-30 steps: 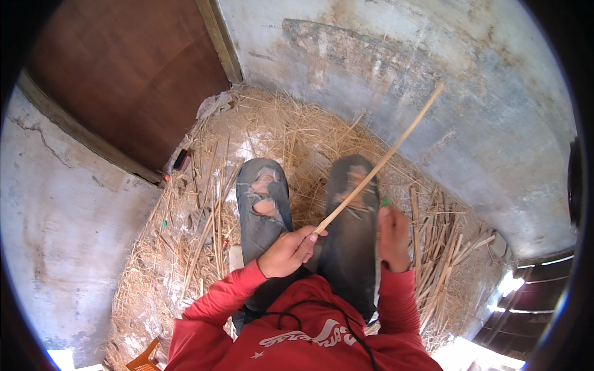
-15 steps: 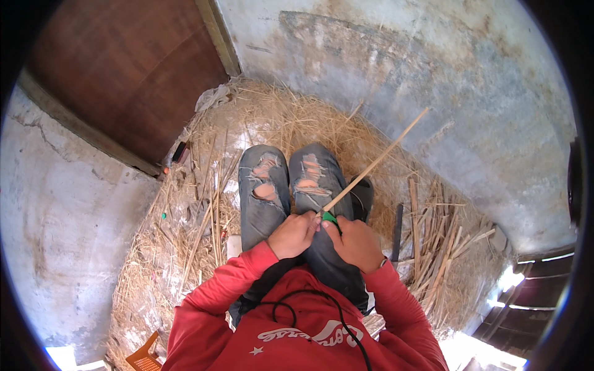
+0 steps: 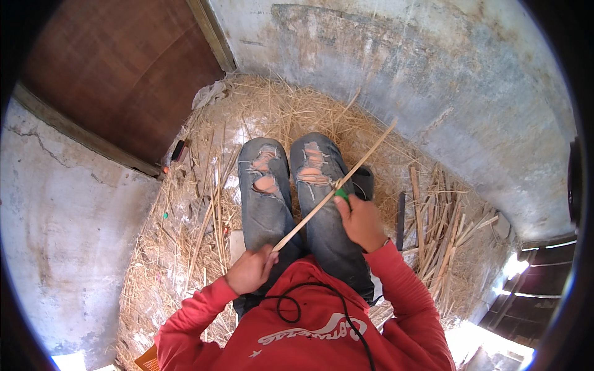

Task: The person trims and shaves a thin bamboo stick using a knife, rotating the stick and making repeated downward cuts while sitting on a floor covered in shavings.

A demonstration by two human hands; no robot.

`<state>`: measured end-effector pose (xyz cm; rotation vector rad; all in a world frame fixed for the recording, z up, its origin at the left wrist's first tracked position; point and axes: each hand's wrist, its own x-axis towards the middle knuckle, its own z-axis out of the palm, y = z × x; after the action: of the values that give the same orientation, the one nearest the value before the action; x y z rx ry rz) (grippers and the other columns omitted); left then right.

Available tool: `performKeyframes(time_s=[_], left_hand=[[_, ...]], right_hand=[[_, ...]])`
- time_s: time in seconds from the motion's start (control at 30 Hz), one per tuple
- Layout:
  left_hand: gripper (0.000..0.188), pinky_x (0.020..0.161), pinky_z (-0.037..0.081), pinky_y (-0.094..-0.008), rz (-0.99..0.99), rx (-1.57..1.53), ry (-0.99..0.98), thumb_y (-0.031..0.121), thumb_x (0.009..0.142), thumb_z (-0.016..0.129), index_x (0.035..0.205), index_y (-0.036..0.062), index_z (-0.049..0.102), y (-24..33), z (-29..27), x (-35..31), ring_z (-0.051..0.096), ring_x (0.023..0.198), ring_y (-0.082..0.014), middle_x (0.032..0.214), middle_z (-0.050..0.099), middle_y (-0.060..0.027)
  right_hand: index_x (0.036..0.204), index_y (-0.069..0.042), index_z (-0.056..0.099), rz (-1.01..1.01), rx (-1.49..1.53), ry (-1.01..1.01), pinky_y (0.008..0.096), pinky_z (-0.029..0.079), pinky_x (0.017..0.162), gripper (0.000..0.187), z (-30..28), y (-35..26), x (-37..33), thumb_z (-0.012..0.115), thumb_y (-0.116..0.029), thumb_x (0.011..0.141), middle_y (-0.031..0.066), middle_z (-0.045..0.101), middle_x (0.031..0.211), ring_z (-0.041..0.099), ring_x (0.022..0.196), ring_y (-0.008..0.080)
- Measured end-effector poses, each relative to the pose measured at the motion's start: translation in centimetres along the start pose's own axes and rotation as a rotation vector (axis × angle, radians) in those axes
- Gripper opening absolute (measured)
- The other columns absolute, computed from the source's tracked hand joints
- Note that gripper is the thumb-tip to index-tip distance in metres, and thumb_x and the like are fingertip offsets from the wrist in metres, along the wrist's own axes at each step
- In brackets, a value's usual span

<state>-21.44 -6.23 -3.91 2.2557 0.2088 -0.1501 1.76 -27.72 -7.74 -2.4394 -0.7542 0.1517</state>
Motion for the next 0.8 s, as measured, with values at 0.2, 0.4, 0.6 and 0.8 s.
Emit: performKeyframes(time_s=[0.2, 0.4, 0.6, 0.8], left_hand=[[0.016, 0.060, 0.052, -0.0473, -0.011, 0.040, -0.054, 0.014, 0.106, 0.053, 0.098, 0.0021, 0.061, -1.7, -2.7, -5.2, 0.068, 0.065, -0.0414, 0.071, 0.065, -0.0197], [0.018, 0.059, 0.052, -0.0466, -0.022, 0.100, -0.092, 0.016, 0.106, 0.055, 0.098, 0.0029, 0.062, -4.7, -4.3, -7.5, 0.068, 0.064, -0.0403, 0.070, 0.064, -0.0190], [0.015, 0.058, 0.052, -0.0482, -0.047, 0.060, 0.025, 0.019, 0.104, 0.060, 0.105, 0.0052, 0.066, -3.1, -2.4, -5.1, 0.068, 0.064, -0.0400, 0.069, 0.063, -0.0204], [0.014, 0.061, 0.053, -0.0506, 0.111, 0.017, 0.188, 0.016, 0.103, 0.060, 0.110, 0.0043, 0.065, 0.1, 2.4, 4.8, 0.068, 0.071, -0.0444, 0.076, 0.067, -0.0226]], right_hand=[[0.096, -0.002, 0.069, 0.152, -0.049, 0.188, 0.0594, 0.051, 0.069, 0.053, -3.0, 6.2, 4.5, 0.051, -0.051, 0.105, 0.0316, 0.066, 0.079, 0.067, 0.080, 0.0514], [0.087, 0.006, 0.069, 0.489, -0.013, 0.556, 0.0546, 0.046, 0.070, 0.067, -8.4, 25.5, 9.5, 0.048, -0.055, 0.106, 0.0297, 0.065, 0.075, 0.060, 0.072, 0.0482], [0.084, 0.006, 0.063, 0.440, 0.304, 0.510, 0.0439, 0.044, 0.070, 0.060, -11.2, 22.2, 6.7, 0.052, -0.048, 0.107, 0.0220, 0.060, 0.071, 0.050, 0.067, 0.0356], [0.095, 0.002, 0.065, -0.013, 0.255, 0.307, 0.0467, 0.047, 0.065, 0.040, -4.3, 4.6, 0.8, 0.054, -0.034, 0.107, 0.0240, 0.065, 0.076, 0.064, 0.070, 0.0398]])
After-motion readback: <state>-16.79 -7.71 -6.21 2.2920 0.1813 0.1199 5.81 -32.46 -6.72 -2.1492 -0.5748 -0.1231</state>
